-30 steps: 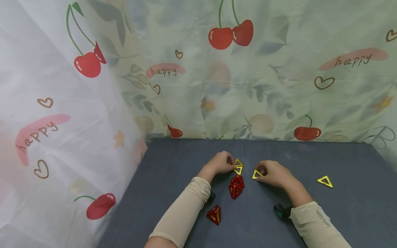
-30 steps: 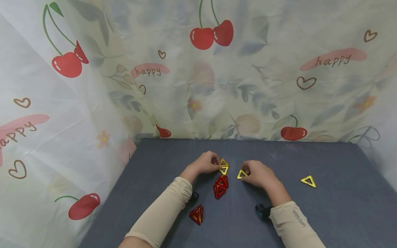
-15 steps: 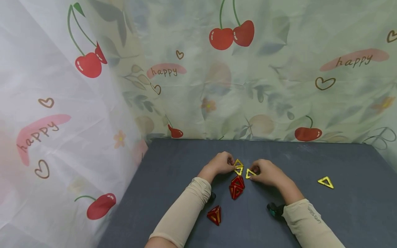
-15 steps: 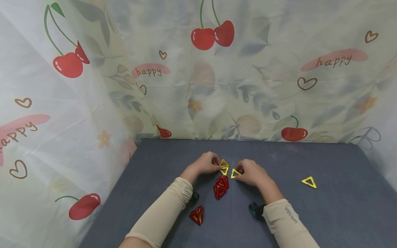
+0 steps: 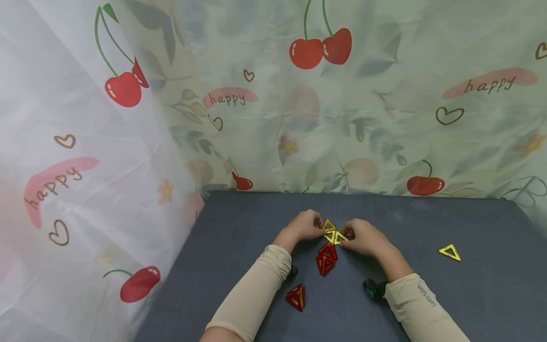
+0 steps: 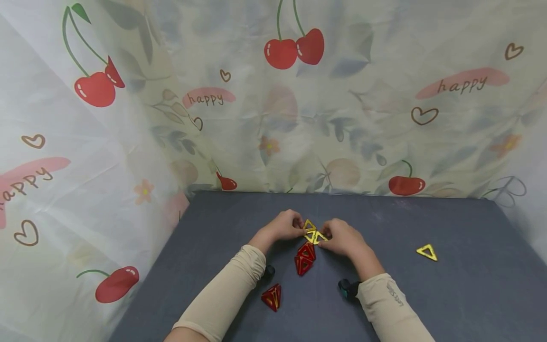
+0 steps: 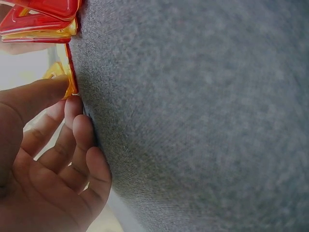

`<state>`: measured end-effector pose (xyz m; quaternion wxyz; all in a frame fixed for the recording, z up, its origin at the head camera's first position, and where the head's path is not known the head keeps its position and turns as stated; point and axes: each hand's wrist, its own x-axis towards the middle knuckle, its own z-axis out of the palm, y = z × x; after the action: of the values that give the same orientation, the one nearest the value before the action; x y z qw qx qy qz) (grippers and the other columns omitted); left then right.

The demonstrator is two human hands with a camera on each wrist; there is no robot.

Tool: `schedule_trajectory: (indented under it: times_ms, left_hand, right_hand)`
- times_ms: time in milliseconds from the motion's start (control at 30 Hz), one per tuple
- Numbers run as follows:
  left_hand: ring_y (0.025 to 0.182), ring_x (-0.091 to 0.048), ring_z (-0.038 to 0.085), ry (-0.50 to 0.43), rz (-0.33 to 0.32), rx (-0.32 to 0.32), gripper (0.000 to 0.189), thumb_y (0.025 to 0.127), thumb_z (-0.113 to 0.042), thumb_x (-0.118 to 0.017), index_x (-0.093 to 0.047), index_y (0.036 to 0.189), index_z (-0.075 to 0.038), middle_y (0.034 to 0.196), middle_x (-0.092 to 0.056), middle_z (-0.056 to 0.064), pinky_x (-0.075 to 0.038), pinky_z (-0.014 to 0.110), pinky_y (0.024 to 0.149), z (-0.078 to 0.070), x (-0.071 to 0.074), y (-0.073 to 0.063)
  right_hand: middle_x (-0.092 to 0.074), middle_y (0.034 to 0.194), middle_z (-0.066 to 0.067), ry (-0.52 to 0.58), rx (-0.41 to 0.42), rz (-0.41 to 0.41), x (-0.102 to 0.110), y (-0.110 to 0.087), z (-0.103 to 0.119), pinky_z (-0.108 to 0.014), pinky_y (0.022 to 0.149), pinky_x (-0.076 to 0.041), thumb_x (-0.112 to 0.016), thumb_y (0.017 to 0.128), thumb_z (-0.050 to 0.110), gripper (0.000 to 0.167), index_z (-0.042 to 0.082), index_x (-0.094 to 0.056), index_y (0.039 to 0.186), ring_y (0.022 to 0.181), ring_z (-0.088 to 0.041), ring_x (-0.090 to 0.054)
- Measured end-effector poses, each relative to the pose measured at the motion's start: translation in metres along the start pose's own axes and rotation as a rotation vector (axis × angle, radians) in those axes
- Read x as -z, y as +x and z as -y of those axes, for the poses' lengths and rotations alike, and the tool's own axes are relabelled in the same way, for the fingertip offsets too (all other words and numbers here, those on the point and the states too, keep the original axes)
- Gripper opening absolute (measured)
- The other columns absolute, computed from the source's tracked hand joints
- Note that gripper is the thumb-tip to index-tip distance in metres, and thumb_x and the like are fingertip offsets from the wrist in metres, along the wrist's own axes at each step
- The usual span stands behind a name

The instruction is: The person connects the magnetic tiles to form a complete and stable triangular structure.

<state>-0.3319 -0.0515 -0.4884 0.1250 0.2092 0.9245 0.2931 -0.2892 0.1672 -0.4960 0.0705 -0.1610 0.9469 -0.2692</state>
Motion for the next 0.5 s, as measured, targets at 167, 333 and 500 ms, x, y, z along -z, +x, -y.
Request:
schedule_trajectory:
  times_ms: [167,333,500]
  left_hand:
    - [0.072,-0.061,0.011,-0.003,-0.003,-0.006,0.011,0.099,-0.023,-0.077,-0.073,0.096,-0.013,0.088,-0.069,-0.001,-0.048,0.025,0.066,0.0010,0.0000,0.0004]
    - [0.071,-0.060,0.012,-0.012,0.003,-0.008,0.012,0.099,-0.022,-0.077,-0.071,0.094,-0.012,0.086,-0.068,0.000,-0.047,0.025,0.065,0.0008,-0.0002,0.0001]
    - [0.070,-0.060,0.012,-0.028,0.007,-0.017,0.012,0.098,-0.021,-0.078,-0.071,0.093,-0.012,0.085,-0.068,0.000,-0.047,0.025,0.064,0.0018,-0.0002,-0.0004]
  right_hand:
    - [-0.064,0.092,-0.003,-0.008,0.001,-0.008,0.0010,-0.0020,-0.0003,-0.039,0.074,-0.045,-0.083,0.093,0.026,0.019,0.011,-0.076,0.102,0.080,-0.016,-0.054]
    - [-0.068,0.095,-0.003,0.009,0.000,-0.017,0.0031,-0.0034,0.0019,-0.042,0.076,-0.051,-0.082,0.094,0.025,0.019,0.011,-0.076,0.104,0.082,-0.015,-0.061]
    - [-0.070,0.096,-0.002,0.039,0.003,-0.028,0.0062,-0.0019,0.0064,-0.039,0.073,-0.052,-0.080,0.096,0.024,0.017,0.011,-0.076,0.106,0.081,-0.014,-0.063]
